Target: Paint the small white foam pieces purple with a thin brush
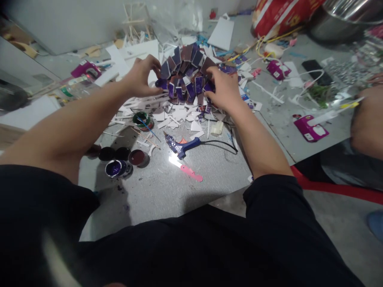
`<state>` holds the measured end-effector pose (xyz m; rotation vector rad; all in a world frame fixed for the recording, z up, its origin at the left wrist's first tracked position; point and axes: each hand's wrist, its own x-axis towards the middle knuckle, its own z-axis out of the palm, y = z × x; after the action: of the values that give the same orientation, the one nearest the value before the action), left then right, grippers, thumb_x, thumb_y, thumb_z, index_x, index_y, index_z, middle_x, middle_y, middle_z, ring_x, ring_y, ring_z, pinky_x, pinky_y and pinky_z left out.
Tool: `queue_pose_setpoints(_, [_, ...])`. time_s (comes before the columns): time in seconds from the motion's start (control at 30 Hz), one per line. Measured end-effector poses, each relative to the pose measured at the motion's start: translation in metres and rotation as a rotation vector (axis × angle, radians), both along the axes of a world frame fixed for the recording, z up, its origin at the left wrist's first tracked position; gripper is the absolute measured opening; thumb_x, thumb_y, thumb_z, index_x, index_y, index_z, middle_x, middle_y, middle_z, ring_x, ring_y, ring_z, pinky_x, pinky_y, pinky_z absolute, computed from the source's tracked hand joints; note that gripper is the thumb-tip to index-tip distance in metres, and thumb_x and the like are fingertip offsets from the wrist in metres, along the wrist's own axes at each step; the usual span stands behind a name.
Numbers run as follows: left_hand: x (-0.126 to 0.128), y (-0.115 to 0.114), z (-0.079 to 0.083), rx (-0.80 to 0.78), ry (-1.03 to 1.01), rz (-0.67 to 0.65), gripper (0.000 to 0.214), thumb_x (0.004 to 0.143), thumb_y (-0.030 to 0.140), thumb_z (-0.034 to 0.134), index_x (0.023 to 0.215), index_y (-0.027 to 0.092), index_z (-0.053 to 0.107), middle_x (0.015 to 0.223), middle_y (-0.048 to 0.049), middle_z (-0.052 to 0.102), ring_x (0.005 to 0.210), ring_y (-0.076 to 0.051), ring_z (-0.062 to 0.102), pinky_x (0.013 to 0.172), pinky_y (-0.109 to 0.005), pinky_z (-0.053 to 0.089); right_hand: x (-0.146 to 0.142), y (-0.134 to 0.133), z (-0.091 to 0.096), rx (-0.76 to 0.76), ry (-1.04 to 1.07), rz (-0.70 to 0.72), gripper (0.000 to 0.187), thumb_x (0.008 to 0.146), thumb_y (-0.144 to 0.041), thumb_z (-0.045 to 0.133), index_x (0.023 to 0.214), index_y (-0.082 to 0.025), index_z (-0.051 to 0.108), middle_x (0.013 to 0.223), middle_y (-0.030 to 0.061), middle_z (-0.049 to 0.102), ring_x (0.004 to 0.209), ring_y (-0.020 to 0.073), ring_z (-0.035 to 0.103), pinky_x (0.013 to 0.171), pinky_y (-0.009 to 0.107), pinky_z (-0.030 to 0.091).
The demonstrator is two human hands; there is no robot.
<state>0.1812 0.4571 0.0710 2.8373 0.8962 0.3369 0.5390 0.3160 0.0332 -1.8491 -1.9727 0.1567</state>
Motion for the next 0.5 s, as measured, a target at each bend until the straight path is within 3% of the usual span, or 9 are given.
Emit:
queue_pose_setpoints(0.1, [-0.003, -0.008, 0.001, -0.022, 0.003, -0.025, 0.095, 0.093, 0.091, 0.047, 0.169, 0.033, 0.044, 0.138, 0.0052, 0.085, 0.125, -0.025, 0.059, 0.124, -0.062, 0.038, -0.001, 0.002, 0.0, -0.013, 0.038, -0.007, 0.099, 0.096, -0.102, 0.038, 0.177, -0.046, 0.048, 0.157, 0.0089, 0.085, 0.149, 0.0531, 0.064, 0.122, 0.082, 0.032])
queue_pose_setpoints(0.23, [-0.008, -0.016, 0.003, -0.061, 0.007, -0.064, 0.094, 0.091, 0.088, 0.052, 0.169, 0.036, 0.047, 0.134, 0.0036, 0.085, 0.129, -0.029, 0.06, 0.126, -0.068, 0.036, -0.001, 0.006, -0.001, -0.017, 0.075, 0.011, 0.104, 0.092, -0.106, 0.042, 0.176, -0.045, 0.05, 0.154, 0.0074, 0.087, 0.154, 0.0513, 0.061, 0.125, 0.08, 0.027])
queue_pose_setpoints(0.5, [-0.016, -0.015, 0.011, -0.047, -0.053, -0.029, 0.093, 0.091, 0.085, 0.061, 0.168, 0.034, 0.045, 0.139, 0.0028, 0.086, 0.128, -0.032, 0.06, 0.128, -0.063, 0.031, -0.001, 0.008, -0.002, -0.027, 0.07, 0.02, 0.108, 0.09, -0.107, 0.038, 0.175, -0.042, 0.049, 0.155, 0.0099, 0.086, 0.153, 0.0524, 0.06, 0.123, 0.081, 0.026])
